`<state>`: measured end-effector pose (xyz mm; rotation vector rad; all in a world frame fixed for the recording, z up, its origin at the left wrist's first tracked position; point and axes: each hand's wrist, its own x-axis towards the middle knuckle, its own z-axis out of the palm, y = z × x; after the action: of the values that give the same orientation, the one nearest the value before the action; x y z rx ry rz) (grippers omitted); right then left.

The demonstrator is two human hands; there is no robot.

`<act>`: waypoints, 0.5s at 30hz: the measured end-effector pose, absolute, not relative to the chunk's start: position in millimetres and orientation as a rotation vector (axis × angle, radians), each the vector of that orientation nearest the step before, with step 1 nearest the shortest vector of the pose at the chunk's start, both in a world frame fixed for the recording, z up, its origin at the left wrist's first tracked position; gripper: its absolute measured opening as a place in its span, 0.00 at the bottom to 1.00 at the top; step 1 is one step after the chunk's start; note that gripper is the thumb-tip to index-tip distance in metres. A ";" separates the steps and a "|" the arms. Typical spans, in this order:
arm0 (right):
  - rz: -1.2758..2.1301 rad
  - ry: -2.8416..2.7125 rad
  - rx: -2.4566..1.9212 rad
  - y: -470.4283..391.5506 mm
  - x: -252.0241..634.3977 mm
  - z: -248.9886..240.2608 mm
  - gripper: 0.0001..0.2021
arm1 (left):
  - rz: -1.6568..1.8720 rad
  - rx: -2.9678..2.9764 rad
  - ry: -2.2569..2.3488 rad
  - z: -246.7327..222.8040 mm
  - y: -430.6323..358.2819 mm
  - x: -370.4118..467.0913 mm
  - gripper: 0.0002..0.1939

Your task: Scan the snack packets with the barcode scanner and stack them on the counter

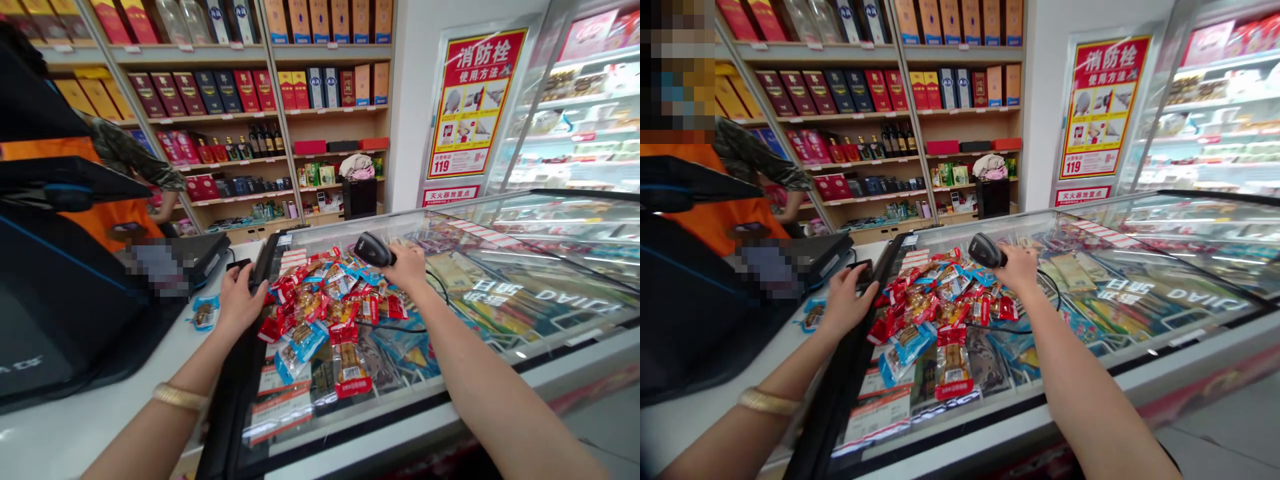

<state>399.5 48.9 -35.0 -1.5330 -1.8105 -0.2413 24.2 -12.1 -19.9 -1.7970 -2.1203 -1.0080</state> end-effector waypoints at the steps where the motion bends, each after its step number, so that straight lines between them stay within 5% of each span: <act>1: -0.243 -1.813 -1.537 49.6 399.6 -36.2 0.17 | -0.930 -1.729 -2.149 -17.0 -18.3 9.3 0.32; 10: -0.255 -1.847 -1.507 47.4 395.9 -36.3 0.15 | -0.159 -1.399 -2.676 -7.5 -55.9 -76.7 0.32; 15: -0.241 -1.857 -1.513 46.3 394.4 -35.7 0.15 | -0.464 -1.446 -2.757 -10.1 -57.8 -83.7 0.17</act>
<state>394.4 46.3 -35.7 -1.5129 -1.8566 -0.2412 -83.7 -57.8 -10.1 -1.4464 -2.7567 -0.4638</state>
